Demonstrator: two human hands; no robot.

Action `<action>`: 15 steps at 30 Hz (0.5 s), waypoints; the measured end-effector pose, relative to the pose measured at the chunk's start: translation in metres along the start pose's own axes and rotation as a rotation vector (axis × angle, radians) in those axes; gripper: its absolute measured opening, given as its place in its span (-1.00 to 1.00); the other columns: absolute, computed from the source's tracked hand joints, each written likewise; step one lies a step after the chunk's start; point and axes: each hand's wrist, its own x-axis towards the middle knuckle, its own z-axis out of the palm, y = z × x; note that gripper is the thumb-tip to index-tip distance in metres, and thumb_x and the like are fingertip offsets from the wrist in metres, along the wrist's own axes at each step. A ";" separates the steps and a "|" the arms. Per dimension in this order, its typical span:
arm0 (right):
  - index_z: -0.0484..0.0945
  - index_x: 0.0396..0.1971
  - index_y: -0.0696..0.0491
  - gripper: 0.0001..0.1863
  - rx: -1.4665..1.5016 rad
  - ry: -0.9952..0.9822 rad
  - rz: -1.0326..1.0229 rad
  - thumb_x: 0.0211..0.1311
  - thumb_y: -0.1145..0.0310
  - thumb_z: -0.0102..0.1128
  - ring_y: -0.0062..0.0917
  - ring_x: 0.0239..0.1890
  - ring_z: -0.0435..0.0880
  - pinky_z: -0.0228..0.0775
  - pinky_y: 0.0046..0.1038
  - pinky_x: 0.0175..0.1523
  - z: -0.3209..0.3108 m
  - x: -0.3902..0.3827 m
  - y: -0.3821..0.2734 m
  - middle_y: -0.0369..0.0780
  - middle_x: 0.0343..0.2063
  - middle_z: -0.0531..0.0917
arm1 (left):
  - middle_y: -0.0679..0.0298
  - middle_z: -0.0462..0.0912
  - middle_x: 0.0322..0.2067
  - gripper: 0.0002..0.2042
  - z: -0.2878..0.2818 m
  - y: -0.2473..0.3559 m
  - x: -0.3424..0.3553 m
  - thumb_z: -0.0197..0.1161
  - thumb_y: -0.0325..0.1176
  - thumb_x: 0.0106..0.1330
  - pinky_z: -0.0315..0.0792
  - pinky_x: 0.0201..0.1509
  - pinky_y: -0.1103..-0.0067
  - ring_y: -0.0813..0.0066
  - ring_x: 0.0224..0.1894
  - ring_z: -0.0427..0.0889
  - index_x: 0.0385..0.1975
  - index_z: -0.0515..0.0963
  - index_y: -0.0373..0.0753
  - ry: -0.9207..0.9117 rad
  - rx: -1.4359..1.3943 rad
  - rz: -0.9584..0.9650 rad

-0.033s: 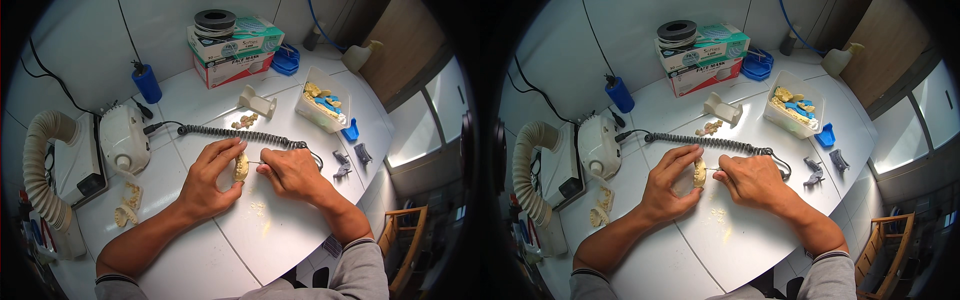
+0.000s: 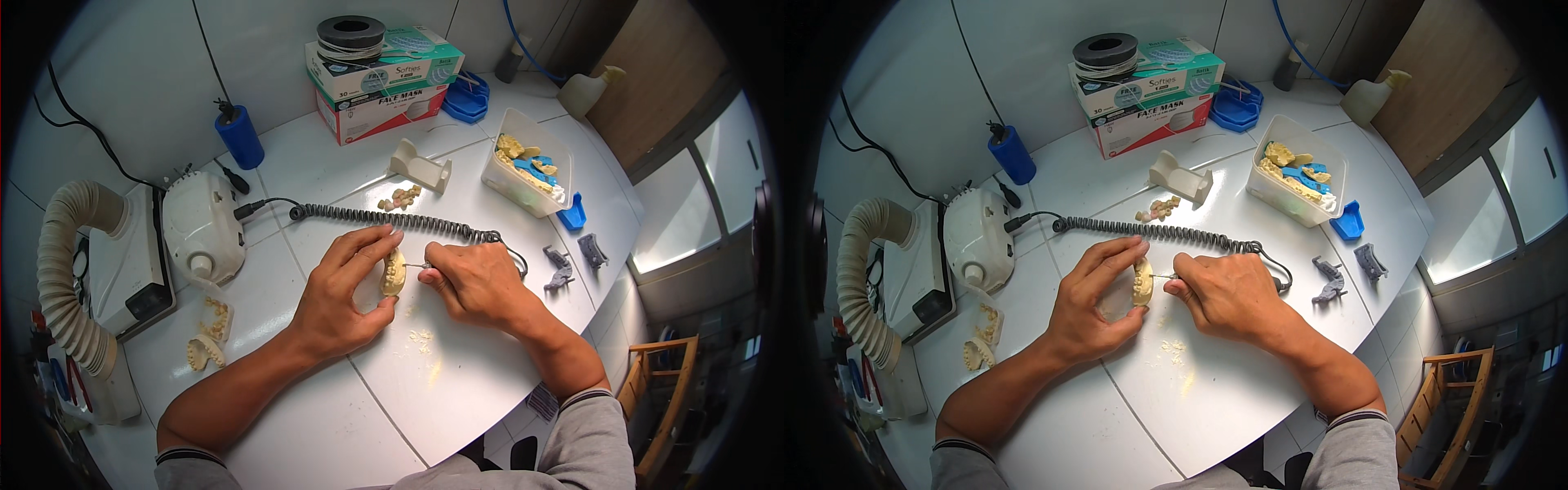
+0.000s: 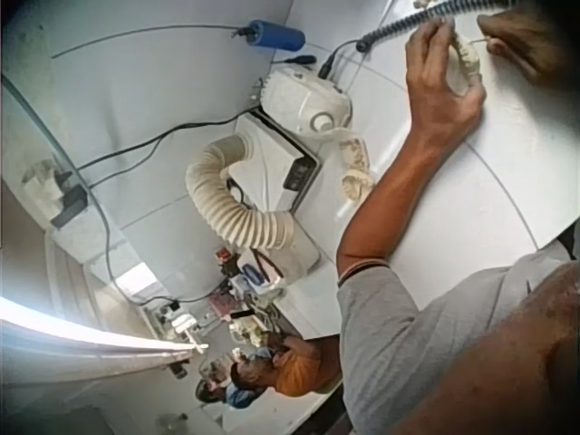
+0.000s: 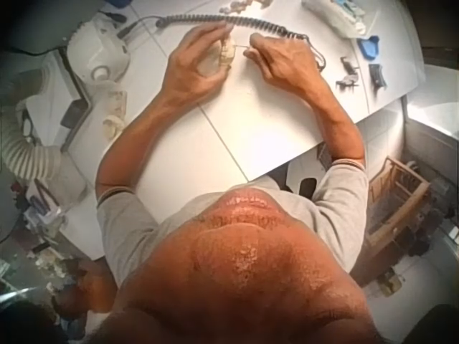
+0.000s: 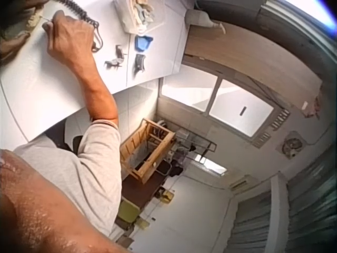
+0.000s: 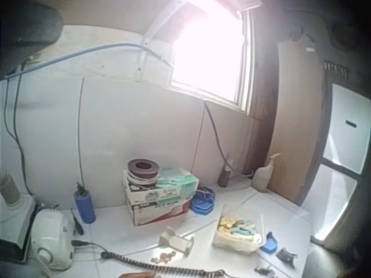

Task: The recorder uses a micro-motor hand tool to trim and refine a plaster dental model at a laboratory workbench.

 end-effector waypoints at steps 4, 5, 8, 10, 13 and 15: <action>0.52 -0.26 0.04 -0.62 -0.016 -0.029 0.002 0.64 0.01 0.13 -0.07 -0.50 0.74 0.50 -0.07 -0.42 -0.002 0.000 -0.001 -0.11 -0.52 0.73 | 0.01 0.57 0.37 -0.21 0.000 0.000 0.000 0.51 -0.53 0.04 0.54 0.47 0.30 0.07 0.38 0.63 0.43 0.56 -0.27 0.002 0.003 0.002; 0.53 -0.26 0.04 -0.61 -0.020 -0.040 -0.008 0.64 0.01 0.13 -0.07 -0.50 0.74 0.50 -0.07 -0.42 -0.002 0.000 -0.001 -0.11 -0.52 0.74 | 0.01 0.57 0.37 -0.21 0.000 0.000 0.000 0.51 -0.53 0.04 0.54 0.47 0.30 0.07 0.38 0.63 0.43 0.56 -0.27 0.002 0.004 0.002; 0.53 -0.26 0.04 -0.61 -0.013 -0.016 0.008 0.64 -0.01 0.14 -0.07 -0.50 0.75 0.50 -0.07 -0.42 0.000 0.000 -0.001 -0.12 -0.52 0.74 | 0.01 0.57 0.37 -0.21 -0.001 0.000 0.000 0.51 -0.54 0.04 0.54 0.46 0.30 0.06 0.38 0.63 0.43 0.56 -0.28 -0.001 0.008 0.005; 0.53 -0.26 0.04 -0.61 -0.015 -0.030 0.005 0.64 -0.01 0.14 -0.07 -0.50 0.75 0.51 -0.07 -0.42 -0.002 0.000 -0.002 -0.12 -0.52 0.74 | 0.00 0.57 0.37 -0.21 -0.001 -0.001 0.000 0.50 -0.54 0.04 0.54 0.46 0.31 0.06 0.38 0.63 0.44 0.55 -0.28 -0.007 0.008 0.006; 0.54 -0.25 0.04 -0.61 -0.018 -0.043 -0.001 0.63 -0.01 0.15 -0.08 -0.50 0.75 0.51 -0.07 -0.42 -0.002 0.001 -0.002 -0.12 -0.52 0.74 | 0.00 0.57 0.38 -0.21 -0.001 -0.001 0.000 0.49 -0.54 0.05 0.54 0.46 0.31 0.06 0.38 0.63 0.44 0.55 -0.28 -0.002 0.008 0.009; 0.54 -0.25 0.04 -0.61 -0.020 -0.041 -0.002 0.63 -0.01 0.15 -0.08 -0.50 0.75 0.51 -0.07 -0.41 -0.002 0.000 -0.002 -0.12 -0.52 0.74 | 0.00 0.56 0.38 -0.21 0.000 -0.001 0.000 0.49 -0.54 0.05 0.54 0.47 0.31 0.06 0.38 0.63 0.45 0.55 -0.28 -0.006 0.002 0.008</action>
